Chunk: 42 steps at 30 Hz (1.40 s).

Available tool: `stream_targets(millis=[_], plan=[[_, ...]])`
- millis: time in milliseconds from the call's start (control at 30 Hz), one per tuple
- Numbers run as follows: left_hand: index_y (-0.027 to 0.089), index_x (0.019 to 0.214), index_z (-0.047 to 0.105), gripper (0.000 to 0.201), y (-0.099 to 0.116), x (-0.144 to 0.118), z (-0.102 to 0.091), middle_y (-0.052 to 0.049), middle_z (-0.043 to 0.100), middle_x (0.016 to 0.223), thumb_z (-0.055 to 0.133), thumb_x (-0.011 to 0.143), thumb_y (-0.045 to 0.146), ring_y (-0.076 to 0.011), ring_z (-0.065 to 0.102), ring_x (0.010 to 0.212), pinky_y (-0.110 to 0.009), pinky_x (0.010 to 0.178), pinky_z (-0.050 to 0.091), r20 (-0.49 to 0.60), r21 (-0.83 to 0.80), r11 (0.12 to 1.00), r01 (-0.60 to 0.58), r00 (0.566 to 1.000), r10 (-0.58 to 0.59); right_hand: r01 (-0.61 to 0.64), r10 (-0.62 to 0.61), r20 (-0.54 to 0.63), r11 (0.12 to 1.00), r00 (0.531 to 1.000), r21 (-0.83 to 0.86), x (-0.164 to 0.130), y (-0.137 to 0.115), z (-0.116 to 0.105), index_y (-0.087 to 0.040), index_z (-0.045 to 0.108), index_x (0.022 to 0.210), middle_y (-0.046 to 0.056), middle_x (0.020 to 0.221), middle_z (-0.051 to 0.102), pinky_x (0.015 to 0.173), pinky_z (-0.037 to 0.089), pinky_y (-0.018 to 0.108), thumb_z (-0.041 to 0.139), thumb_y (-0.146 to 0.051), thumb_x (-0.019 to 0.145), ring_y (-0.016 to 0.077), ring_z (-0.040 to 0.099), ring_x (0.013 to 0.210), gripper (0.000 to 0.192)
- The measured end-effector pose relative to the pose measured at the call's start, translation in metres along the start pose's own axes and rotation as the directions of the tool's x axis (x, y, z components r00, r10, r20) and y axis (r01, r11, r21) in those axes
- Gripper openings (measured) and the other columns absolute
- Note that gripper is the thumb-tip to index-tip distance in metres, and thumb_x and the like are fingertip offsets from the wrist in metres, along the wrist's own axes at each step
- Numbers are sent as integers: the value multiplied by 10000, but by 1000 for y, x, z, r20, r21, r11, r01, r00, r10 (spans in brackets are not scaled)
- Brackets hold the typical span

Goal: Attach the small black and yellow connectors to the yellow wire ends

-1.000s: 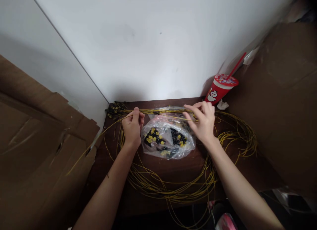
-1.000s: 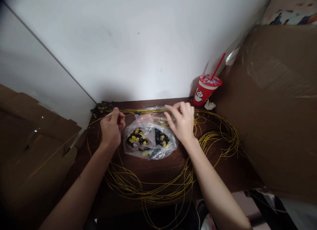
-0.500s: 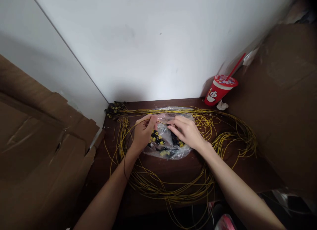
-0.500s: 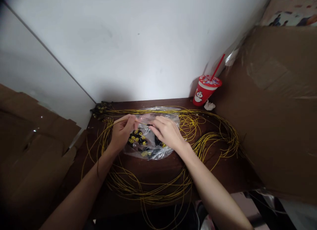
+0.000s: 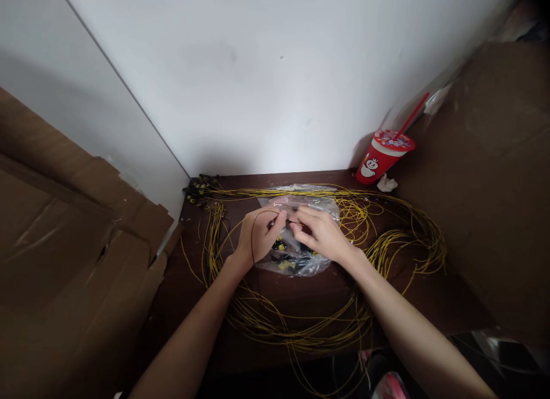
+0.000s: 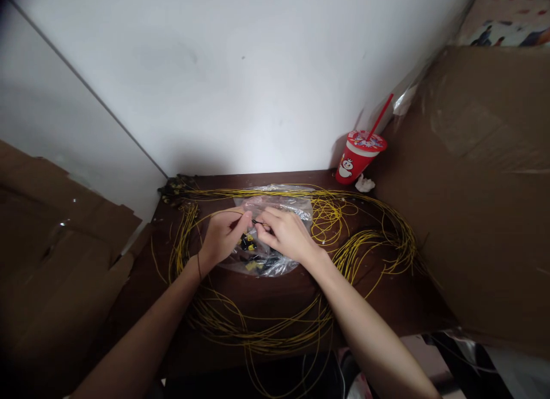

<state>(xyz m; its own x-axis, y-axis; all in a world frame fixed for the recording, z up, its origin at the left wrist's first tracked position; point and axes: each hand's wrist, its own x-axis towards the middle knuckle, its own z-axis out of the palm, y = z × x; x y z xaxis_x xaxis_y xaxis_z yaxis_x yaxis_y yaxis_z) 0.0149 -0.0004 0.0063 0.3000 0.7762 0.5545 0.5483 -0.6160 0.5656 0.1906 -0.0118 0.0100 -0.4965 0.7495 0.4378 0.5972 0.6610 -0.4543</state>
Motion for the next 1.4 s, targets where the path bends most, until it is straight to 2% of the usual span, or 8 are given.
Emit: stream_targets(millis=[233, 467, 633, 767, 933, 1167, 1300, 1400], plan=[[161, 518, 544, 406, -13, 5, -11, 10, 513, 473, 474, 888, 312, -96, 463, 453, -233, 509, 331, -336, -45, 956, 290, 897, -288, -15, 15, 7, 1000, 1000, -11, -1, -2, 0, -166, 568, 775, -2, 685, 507, 569, 341, 246, 423, -244, 895, 105, 432, 586, 205], [156, 508, 529, 441, -8, 3, -7, 18, 492, 471, 472, 897, 356, -88, 457, 465, -220, 500, 338, -38, -220, 958, 183, 980, -196, 20, -21, -15, 998, 1000, -66, -2, -1, 0, -155, 613, 888, 18, 743, 551, 562, 349, 244, 396, -278, 927, 106, 449, 591, 252], [148, 489, 536, 470, -2, 4, -8, 26, 462, 423, 468, 895, 375, -78, 425, 425, -216, 480, 328, 157, -281, 941, 188, 976, -148, 64, -65, -16, 995, 998, -72, -2, -1, 1, -147, 625, 892, 14, 724, 543, 558, 356, 242, 411, -271, 925, 105, 454, 591, 250], [154, 467, 509, 497, -2, 9, -12, 24, 434, 413, 485, 888, 417, -70, 391, 411, -220, 463, 313, 43, -445, 845, 297, 949, -311, 43, -47, -90, 998, 995, -45, -2, -1, 0, -141, 629, 904, 10, 708, 530, 557, 367, 241, 428, -265, 917, 103, 451, 582, 237], [169, 501, 473, 489, -9, 13, -13, 39, 385, 446, 537, 839, 516, -66, 310, 398, -232, 416, 236, -127, -698, 645, 311, 833, -538, 19, -29, -144, 997, 989, -73, -2, 1, -2, -136, 639, 880, 6, 679, 512, 565, 374, 248, 444, -245, 901, 111, 461, 591, 225], [156, 485, 500, 546, -4, 7, -15, 7, 456, 461, 416, 907, 493, -86, 420, 459, -237, 486, 317, 22, -420, 882, 216, 973, -228, 54, -65, -112, 994, 992, -98, -3, 1, -1, -142, 633, 892, 13, 708, 531, 556, 371, 239, 417, -260, 921, 104, 458, 583, 248], [151, 505, 519, 449, 0, 4, -9, 9, 505, 490, 471, 894, 370, -93, 457, 484, -233, 509, 337, 144, -299, 947, 117, 987, -76, 103, -111, -63, 987, 992, -122, -3, -2, 1, -154, 633, 884, 17, 720, 547, 548, 367, 239, 402, -271, 931, 105, 460, 583, 263], [151, 503, 527, 453, 0, 4, -7, 11, 504, 481, 445, 909, 333, -91, 463, 481, -228, 521, 351, 139, -309, 942, 135, 986, -95, 95, -100, -50, 990, 994, -108, -3, -3, 1, -156, 633, 884, 18, 721, 553, 563, 382, 241, 403, -276, 931, 109, 474, 597, 263]])
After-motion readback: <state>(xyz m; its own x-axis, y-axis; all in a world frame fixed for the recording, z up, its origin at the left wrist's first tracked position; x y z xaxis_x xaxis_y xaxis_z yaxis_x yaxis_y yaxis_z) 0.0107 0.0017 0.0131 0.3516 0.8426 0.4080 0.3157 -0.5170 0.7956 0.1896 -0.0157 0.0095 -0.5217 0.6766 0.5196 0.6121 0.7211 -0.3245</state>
